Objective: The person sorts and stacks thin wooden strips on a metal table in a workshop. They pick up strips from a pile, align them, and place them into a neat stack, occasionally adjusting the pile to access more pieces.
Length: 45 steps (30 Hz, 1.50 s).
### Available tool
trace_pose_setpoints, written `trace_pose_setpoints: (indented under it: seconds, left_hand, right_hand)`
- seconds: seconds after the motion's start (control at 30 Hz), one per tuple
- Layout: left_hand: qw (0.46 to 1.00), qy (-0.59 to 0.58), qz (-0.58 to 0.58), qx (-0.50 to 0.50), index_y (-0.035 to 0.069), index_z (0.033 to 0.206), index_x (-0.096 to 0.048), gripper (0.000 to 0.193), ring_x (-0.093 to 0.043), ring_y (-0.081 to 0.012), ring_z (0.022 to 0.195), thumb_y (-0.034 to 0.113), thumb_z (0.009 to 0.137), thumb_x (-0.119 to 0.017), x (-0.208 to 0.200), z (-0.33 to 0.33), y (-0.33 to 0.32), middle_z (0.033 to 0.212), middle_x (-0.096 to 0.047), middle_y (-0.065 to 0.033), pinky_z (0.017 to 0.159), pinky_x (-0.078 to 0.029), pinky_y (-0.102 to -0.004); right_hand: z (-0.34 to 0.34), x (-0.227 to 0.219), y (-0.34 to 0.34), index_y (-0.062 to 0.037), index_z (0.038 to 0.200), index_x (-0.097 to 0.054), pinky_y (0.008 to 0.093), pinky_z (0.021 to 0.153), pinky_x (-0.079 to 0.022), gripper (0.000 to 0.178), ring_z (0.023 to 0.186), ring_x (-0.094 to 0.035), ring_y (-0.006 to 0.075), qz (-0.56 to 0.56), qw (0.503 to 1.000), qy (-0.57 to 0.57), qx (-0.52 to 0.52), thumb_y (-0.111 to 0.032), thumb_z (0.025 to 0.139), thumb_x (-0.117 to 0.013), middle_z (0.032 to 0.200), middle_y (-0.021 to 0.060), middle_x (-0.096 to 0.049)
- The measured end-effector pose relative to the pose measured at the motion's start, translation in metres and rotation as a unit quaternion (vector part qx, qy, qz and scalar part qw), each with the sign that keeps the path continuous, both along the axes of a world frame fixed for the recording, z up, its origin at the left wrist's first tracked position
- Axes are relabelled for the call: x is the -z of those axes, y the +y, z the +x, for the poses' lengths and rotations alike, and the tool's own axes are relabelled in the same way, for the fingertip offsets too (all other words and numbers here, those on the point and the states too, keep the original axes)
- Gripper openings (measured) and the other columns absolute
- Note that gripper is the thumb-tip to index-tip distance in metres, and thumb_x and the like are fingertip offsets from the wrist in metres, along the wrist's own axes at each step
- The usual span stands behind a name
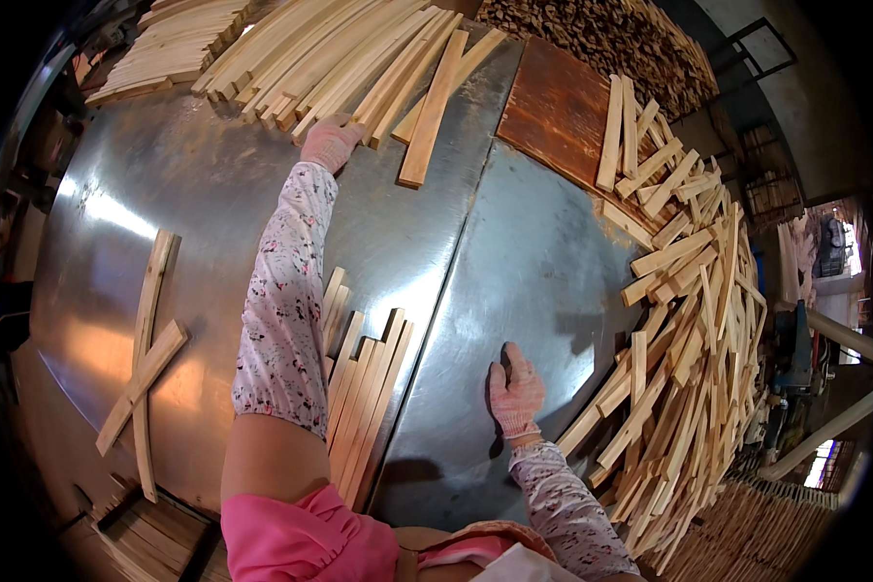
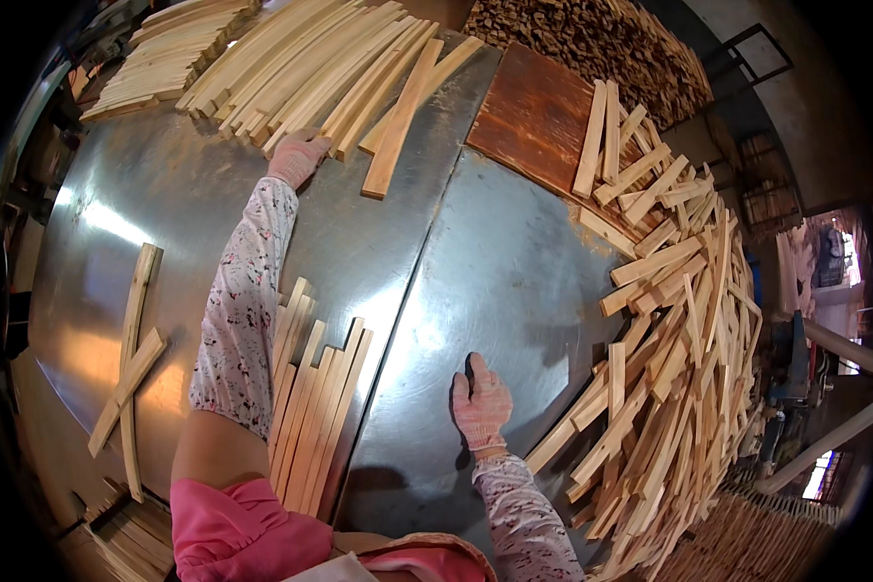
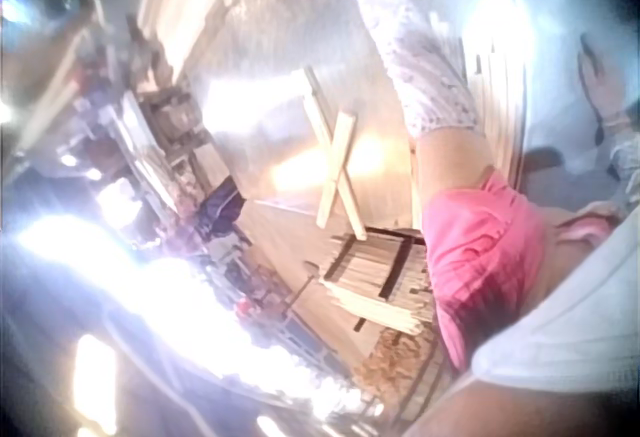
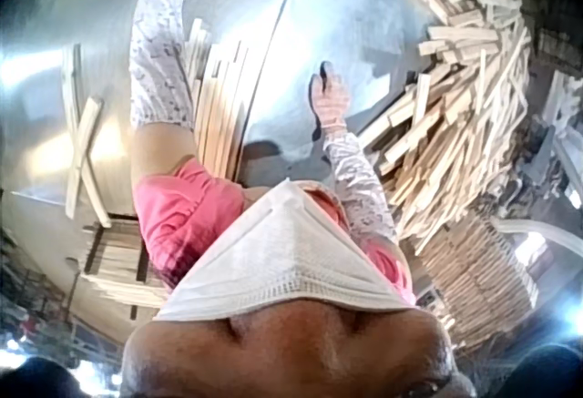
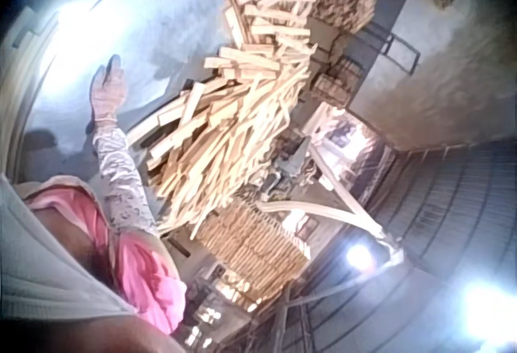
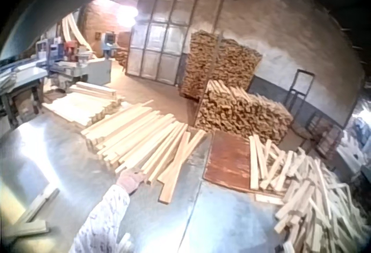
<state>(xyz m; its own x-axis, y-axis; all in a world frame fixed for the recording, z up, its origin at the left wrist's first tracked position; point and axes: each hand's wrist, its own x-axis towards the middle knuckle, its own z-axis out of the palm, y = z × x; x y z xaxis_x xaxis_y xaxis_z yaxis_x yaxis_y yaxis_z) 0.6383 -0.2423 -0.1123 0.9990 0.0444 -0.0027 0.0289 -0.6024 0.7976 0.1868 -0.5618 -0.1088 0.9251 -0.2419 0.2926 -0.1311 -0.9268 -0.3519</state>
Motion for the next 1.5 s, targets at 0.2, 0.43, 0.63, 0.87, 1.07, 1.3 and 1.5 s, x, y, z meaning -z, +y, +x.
trace_pose_setpoints:
  seconds: [0.2,0.43,0.63,0.87,1.07,1.3,1.5]
  left_hand:
    - [0.991,-0.037,0.13,-0.011,0.004,0.11,-0.078,0.046,-0.071,-0.0441,0.108,0.044,0.092,-0.065,-0.065,-0.032,0.027,0.111,-0.076,-0.0263,0.096,-0.055,-0.0487]
    - [0.957,0.053,-0.285,-0.005,0.002,0.084,-0.072,0.021,-0.057,-0.0097,0.058,0.02,0.094,-0.069,-0.186,-0.284,0.104,0.069,-0.063,-0.002,0.052,-0.043,-0.0284]
    - [0.75,0.178,-0.626,0.116,-0.001,0.136,-0.064,0.047,-0.069,-0.0122,0.09,0.019,0.096,-0.078,-0.119,-0.591,0.073,0.106,-0.072,-0.0104,0.075,-0.056,-0.0271]
    - [0.971,-0.013,0.238,-0.024,0.0,0.147,-0.059,0.074,-0.06,-0.0401,0.135,0.047,0.093,-0.079,-0.093,-0.622,0.148,0.145,-0.063,-0.0253,0.116,-0.047,-0.0478]
    - [0.972,0.092,0.181,-0.115,0.002,0.148,-0.06,0.072,-0.058,-0.0431,0.136,0.054,0.099,-0.066,-0.067,-0.618,0.199,0.149,-0.06,-0.0276,0.116,-0.045,-0.0496]
    - [0.982,0.066,0.176,-0.006,0.004,0.14,-0.069,0.048,-0.06,-0.0393,0.132,0.029,0.099,-0.068,-0.069,-0.64,0.203,0.139,-0.061,-0.0248,0.116,-0.046,-0.0456]
    - [0.944,0.066,0.322,-0.016,-0.003,0.156,-0.048,0.067,-0.052,-0.0374,0.145,0.035,0.104,-0.064,-0.087,-0.646,0.146,0.152,-0.056,-0.0203,0.119,-0.044,-0.046]
  right_hand:
    - [-0.006,-0.005,0.002,-0.0106,0.131,-0.068,0.0506,0.073,-0.056,0.041,0.08,-0.069,0.0393,0.033,0.999,0.014,0.003,-0.026,0.094,-0.074,0.086,0.0145,-0.069]
    - [0.002,-0.035,0.0,-0.0037,0.146,-0.061,0.0432,0.097,-0.057,0.057,0.113,-0.072,0.0356,0.164,0.974,0.157,0.017,-0.037,0.1,-0.07,0.125,0.0214,-0.075]
    - [-0.073,-0.115,0.115,-0.0003,0.131,-0.064,0.0407,0.089,-0.059,0.045,0.11,-0.071,0.0243,0.761,0.619,0.149,-0.125,-0.036,0.104,-0.071,0.133,0.0151,-0.07]
    - [-0.204,-0.098,0.147,0.01,0.153,-0.041,0.0491,0.109,-0.052,0.087,0.124,-0.067,0.0491,0.196,0.888,0.411,0.058,-0.047,0.093,-0.066,0.131,0.0354,-0.068]
    - [-0.245,-0.113,0.234,0.0077,0.158,-0.032,0.0503,0.111,-0.05,0.102,0.131,-0.062,0.0495,0.264,0.884,0.372,-0.108,-0.056,0.091,-0.074,0.153,0.0389,-0.05]
    - [-0.24,-0.096,0.165,-0.0007,0.144,-0.056,0.0492,0.108,-0.051,0.066,0.122,-0.068,0.0415,0.172,0.901,0.341,-0.204,-0.046,0.096,-0.064,0.12,0.0254,-0.072]
    - [-0.215,-0.065,-0.053,-0.0065,0.16,-0.04,0.0519,0.107,-0.051,0.098,0.126,-0.063,0.0404,-0.024,0.94,0.107,0.325,-0.051,0.083,-0.082,0.137,0.0222,-0.066]
